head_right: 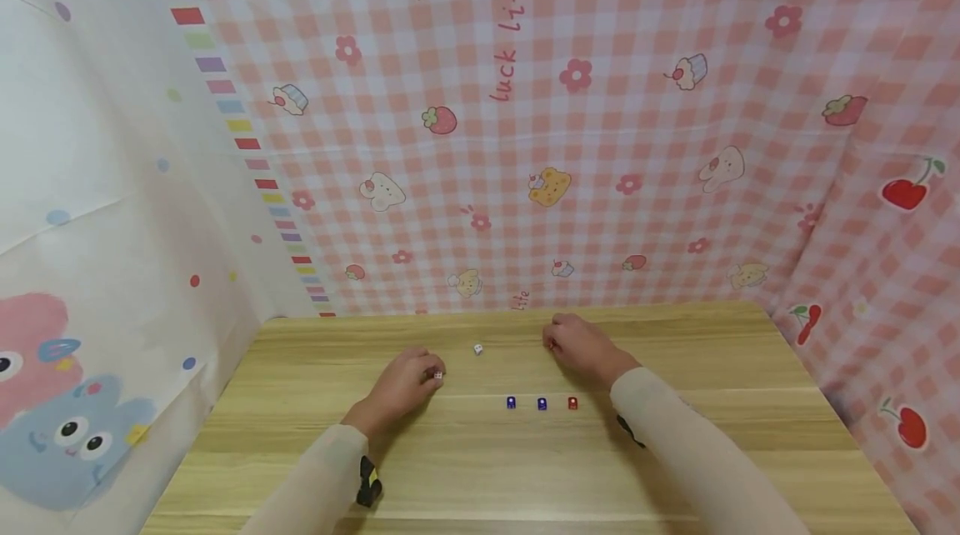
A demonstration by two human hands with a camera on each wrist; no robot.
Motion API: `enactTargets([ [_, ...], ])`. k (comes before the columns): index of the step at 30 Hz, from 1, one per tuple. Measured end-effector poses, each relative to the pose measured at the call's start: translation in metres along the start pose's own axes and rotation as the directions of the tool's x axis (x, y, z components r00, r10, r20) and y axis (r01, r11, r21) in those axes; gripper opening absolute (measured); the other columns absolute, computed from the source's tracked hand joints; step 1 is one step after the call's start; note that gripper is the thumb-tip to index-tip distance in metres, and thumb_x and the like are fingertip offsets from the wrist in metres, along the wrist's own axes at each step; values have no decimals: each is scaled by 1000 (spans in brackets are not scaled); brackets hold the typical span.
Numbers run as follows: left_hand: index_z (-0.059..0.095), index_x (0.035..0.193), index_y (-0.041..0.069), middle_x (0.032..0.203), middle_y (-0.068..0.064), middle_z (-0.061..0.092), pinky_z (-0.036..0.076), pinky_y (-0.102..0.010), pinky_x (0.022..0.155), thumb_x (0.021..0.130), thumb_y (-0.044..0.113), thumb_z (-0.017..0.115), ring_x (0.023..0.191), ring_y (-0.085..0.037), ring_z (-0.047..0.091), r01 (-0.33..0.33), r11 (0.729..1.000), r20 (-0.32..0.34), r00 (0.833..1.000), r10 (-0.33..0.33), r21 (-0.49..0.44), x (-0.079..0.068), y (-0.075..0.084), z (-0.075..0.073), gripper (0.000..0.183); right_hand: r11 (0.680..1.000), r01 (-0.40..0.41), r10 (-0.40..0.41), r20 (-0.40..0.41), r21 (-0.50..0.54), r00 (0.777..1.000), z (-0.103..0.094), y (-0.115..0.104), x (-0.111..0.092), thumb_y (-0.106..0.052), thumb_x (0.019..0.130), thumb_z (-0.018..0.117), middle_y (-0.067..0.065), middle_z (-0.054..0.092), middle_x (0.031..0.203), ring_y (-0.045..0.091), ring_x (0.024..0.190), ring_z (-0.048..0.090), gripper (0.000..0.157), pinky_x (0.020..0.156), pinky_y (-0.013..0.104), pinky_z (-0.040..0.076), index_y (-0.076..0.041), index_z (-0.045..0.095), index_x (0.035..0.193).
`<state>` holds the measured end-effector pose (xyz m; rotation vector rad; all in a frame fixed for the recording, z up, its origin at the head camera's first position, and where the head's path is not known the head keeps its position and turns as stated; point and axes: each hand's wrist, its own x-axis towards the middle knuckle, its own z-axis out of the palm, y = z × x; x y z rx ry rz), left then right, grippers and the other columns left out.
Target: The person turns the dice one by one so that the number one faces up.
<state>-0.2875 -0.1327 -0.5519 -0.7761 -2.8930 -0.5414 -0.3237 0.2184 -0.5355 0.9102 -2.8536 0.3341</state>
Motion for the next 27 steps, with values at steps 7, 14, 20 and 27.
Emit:
enactTargets([
  [7, 73, 96, 17, 92, 4, 62, 51, -36, 82, 93, 20, 78, 90, -15, 56, -4, 1000, -5, 1000, 4, 2, 1, -1, 1, 6, 1000, 7, -7, 5, 27, 1000, 0, 0, 3, -2, 93, 71, -1, 62, 91, 18, 87, 60, 10, 77, 35, 55, -11, 67, 94],
  [14, 73, 97, 17, 92, 4, 63, 51, -36, 82, 93, 20, 77, 91, -15, 56, -3, 1000, -2, 1000, 3, -2, 1, -2, 1, 6, 993, -46, 42, 32, 109, 999, 4, 3, 2, -3, 93, 70, -1, 60, 91, 14, 83, 56, 11, 74, 33, 52, -11, 65, 97],
  [20, 74, 98, 17, 95, 4, 64, 52, -36, 84, 94, 20, 77, 92, -15, 56, 19, 1000, 9, 1000, -19, -7, 0, -1, 0, 6, 985, -63, 61, 23, 161, 998, 5, 6, 0, -2, 94, 70, 0, 60, 91, 15, 84, 55, 10, 75, 35, 51, -10, 64, 97],
  [27, 74, 98, 17, 92, 4, 62, 51, -35, 83, 94, 20, 77, 91, -14, 55, 4, 1000, 7, 1000, -4, -1, 1, 0, 0, 6, 987, -54, 53, 14, 150, 999, 7, 8, -2, -4, 94, 71, -3, 59, 88, 13, 82, 53, 9, 73, 33, 49, -11, 65, 96],
])
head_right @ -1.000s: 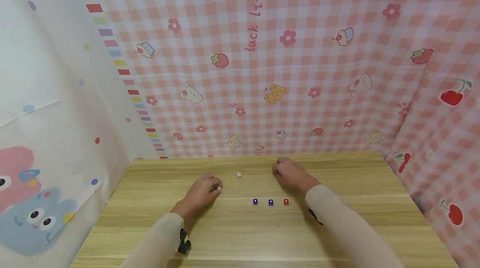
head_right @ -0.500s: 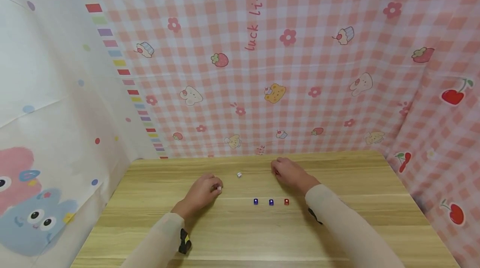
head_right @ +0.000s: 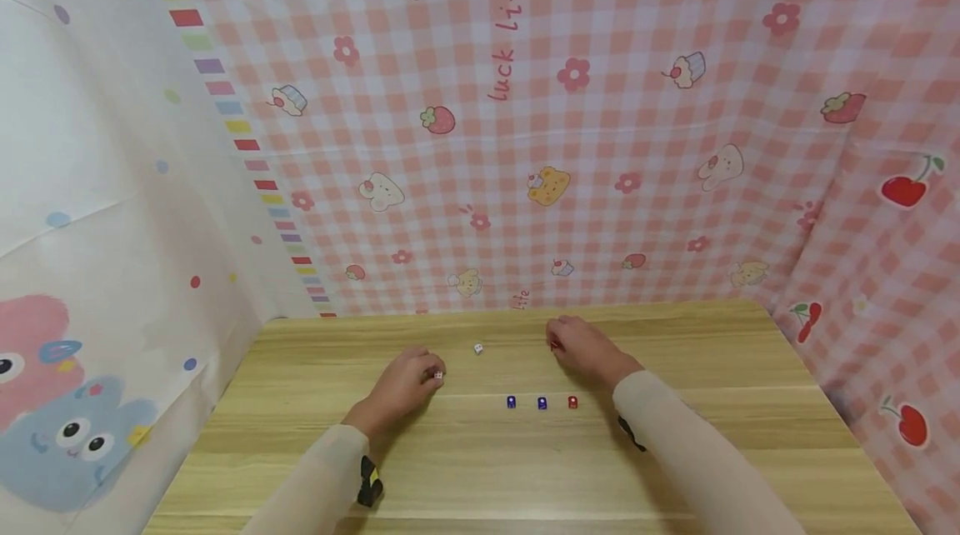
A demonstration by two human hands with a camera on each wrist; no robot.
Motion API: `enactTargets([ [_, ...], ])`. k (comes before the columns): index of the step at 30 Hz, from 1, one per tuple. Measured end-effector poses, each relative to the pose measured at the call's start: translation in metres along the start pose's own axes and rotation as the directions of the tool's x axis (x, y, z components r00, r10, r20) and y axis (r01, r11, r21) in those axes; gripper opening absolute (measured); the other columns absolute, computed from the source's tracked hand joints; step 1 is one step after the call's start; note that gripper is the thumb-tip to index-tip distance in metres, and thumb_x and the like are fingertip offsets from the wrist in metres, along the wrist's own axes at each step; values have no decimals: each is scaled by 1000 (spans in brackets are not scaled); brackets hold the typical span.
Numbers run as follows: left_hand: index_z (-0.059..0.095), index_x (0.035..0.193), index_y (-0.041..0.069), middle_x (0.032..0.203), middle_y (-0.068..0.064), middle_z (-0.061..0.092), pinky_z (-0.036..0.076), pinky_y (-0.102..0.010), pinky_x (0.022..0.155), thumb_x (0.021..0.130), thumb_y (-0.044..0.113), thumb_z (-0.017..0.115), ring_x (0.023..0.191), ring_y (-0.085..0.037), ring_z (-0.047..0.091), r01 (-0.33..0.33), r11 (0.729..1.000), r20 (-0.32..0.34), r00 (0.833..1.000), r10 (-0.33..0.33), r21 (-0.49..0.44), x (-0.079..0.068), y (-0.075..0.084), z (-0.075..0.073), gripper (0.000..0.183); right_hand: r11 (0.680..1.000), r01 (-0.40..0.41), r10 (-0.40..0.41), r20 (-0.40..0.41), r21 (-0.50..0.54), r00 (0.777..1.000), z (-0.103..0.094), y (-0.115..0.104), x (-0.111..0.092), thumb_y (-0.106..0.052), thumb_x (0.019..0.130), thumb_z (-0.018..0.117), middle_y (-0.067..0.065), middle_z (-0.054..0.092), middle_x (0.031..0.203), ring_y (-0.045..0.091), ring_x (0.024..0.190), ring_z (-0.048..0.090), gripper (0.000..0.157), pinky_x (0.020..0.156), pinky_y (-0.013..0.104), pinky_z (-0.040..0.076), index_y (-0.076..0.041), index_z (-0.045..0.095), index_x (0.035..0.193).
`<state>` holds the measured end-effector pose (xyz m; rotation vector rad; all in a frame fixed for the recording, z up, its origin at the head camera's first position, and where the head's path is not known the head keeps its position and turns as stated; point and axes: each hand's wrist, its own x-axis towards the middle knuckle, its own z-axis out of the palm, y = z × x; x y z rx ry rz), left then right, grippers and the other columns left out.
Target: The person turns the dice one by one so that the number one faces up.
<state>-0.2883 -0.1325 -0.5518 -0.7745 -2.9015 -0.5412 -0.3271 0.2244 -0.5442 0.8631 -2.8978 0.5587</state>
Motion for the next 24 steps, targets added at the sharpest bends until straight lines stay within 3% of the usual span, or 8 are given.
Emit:
enactTargets([
  [24, 73, 96, 17, 92, 4, 61, 50, -35, 81, 94, 20, 77, 88, -14, 53, 10, 1000, -5, 1000, -10, -14, 0, 0, 1, 5, 997, 17, -17, 6, -70, 1000, -6, -7, -4, -1, 93, 70, 0, 57, 92, 15, 82, 50, 12, 73, 32, 48, -12, 71, 97],
])
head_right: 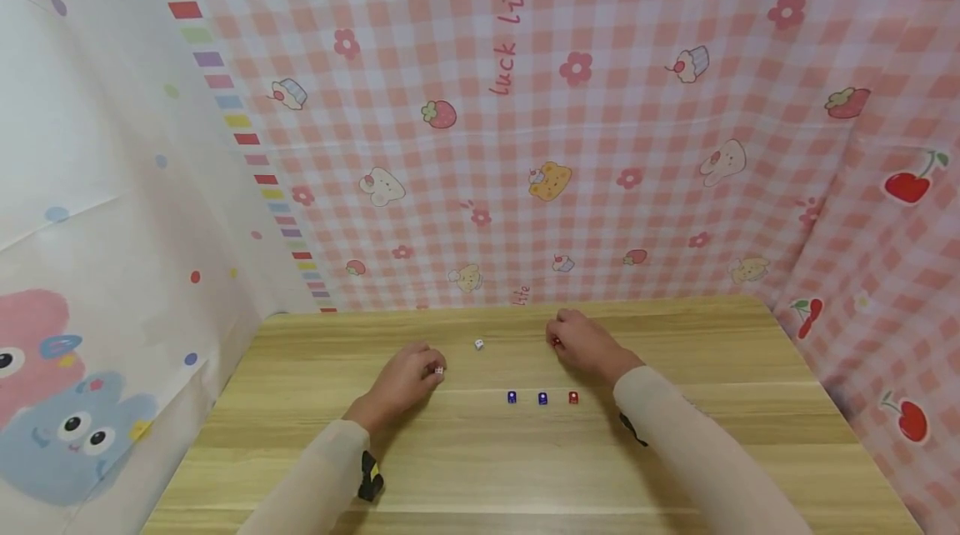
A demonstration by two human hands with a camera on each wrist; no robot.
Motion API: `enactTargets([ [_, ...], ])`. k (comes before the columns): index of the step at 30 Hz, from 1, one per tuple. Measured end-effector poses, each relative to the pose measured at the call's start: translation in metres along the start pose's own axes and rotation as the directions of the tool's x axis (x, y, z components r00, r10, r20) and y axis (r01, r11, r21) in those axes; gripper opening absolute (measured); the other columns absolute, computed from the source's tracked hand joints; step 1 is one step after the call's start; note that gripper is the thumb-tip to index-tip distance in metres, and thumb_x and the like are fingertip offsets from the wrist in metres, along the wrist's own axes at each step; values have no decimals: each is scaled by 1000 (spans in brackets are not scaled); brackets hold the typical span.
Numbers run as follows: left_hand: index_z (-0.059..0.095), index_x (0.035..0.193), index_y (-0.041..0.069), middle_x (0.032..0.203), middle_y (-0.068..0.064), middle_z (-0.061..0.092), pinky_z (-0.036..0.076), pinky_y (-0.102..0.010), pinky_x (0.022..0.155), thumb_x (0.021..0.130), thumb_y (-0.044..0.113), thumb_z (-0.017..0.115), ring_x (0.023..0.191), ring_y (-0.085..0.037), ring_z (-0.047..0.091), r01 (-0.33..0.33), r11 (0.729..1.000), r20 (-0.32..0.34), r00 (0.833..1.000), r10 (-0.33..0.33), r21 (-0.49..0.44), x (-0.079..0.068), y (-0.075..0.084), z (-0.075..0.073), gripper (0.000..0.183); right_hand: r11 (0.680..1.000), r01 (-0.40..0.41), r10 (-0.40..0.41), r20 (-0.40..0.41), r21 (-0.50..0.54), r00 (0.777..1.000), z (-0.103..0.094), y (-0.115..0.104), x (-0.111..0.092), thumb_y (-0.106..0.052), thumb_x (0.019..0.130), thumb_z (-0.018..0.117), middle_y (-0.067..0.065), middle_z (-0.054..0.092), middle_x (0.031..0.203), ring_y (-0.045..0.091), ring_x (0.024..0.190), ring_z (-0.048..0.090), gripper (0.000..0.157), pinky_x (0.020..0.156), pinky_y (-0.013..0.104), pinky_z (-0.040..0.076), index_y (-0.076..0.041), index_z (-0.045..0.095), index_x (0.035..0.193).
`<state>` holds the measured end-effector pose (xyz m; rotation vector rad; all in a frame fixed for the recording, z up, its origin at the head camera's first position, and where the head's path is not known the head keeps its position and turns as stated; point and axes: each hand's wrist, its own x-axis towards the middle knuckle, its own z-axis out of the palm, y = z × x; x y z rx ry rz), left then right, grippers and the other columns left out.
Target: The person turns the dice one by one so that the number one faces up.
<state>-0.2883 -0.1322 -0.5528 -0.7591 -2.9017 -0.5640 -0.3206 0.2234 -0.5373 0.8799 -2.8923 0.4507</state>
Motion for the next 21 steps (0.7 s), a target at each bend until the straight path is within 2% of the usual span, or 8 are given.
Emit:
enactTargets([
  [7, 73, 95, 17, 91, 4, 60, 49, -34, 80, 94, 20, 76, 87, -14, 52, 10, 1000, 12, 1000, -10, -1, -1, 1, -1, 4, 1000, -15, 15, 16, 3, 1000, 3, 3, -1, -6, 92, 74, 0, 61, 99, 16, 91, 57, 16, 81, 36, 53, -12, 70, 106],
  [14, 74, 96, 17, 92, 4, 60, 49, -34, 79, 94, 20, 77, 88, -14, 52, 5, 1000, 8, 1000, -5, 4, -1, 1, -1, 5, 998, -54, 55, 36, -24, 998, 5, 6, 1, -11, 93, 74, 0, 62, 96, 18, 89, 57, 8, 81, 38, 53, -13, 68, 100],
  [21, 74, 97, 17, 92, 5, 60, 49, -33, 79, 94, 21, 77, 87, -13, 52, 7, 1000, 6, 1000, -7, 8, 0, 0, -1, 5, 999, -29, 29, 29, -19, 999, 1, 5, -1, -11, 92, 75, -1, 62, 92, 17, 86, 56, 8, 79, 38, 52, -12, 69, 96],
])
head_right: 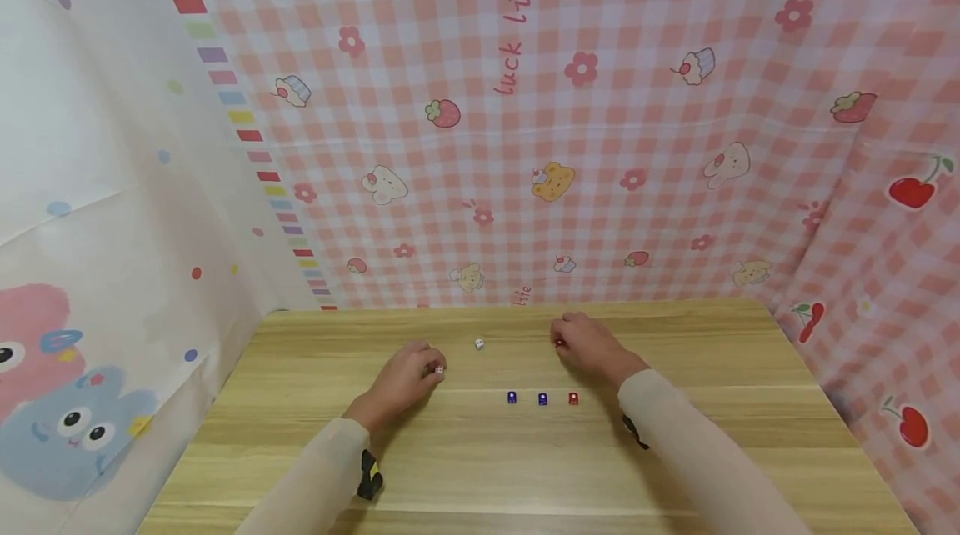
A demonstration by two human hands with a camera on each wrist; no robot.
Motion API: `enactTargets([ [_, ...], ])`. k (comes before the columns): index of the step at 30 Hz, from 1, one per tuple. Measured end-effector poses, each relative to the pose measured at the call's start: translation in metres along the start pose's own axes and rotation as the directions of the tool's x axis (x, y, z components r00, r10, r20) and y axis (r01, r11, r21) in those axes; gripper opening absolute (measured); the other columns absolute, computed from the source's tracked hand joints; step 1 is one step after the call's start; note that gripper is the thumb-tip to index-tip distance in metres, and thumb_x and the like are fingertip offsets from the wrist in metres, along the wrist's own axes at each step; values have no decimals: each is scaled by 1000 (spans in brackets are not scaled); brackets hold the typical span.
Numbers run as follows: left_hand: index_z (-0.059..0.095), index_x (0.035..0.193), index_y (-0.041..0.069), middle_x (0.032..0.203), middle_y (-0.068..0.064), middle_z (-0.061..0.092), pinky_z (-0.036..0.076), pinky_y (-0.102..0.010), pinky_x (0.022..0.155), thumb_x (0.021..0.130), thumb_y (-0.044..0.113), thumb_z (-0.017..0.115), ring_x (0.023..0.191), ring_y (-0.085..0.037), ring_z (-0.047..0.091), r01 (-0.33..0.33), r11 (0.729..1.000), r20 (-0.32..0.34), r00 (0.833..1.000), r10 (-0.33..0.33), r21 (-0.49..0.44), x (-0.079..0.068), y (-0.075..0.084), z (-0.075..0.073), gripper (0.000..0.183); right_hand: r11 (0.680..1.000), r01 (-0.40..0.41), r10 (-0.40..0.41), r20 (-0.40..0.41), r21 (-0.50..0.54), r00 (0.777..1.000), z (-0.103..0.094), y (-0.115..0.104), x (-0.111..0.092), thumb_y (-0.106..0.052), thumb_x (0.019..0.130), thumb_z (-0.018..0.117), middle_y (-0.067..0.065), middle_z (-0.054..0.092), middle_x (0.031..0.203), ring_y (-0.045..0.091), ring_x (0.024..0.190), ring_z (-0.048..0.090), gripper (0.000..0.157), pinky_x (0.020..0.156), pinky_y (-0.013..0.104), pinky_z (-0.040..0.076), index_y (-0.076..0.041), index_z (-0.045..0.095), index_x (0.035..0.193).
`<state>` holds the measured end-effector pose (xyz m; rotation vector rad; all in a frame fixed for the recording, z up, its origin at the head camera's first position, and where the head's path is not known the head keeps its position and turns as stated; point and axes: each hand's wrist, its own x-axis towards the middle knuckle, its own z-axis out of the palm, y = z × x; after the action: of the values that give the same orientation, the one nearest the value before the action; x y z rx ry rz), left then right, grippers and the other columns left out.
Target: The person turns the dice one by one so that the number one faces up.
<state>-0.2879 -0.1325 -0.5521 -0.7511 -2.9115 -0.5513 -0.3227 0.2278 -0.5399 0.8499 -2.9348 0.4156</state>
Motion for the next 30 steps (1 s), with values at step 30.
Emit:
enactTargets([
  [30, 73, 98, 18, 92, 5, 61, 49, -34, 80, 96, 22, 75, 88, -13, 53, 3, 1000, 14, 1000, -3, 5, 1, -1, 0, 5, 997, 83, -83, -73, -1, 994, -19, -11, -85, -9, 88, 80, -8, 59, 88, 12, 85, 56, 14, 76, 36, 53, -16, 68, 89],
])
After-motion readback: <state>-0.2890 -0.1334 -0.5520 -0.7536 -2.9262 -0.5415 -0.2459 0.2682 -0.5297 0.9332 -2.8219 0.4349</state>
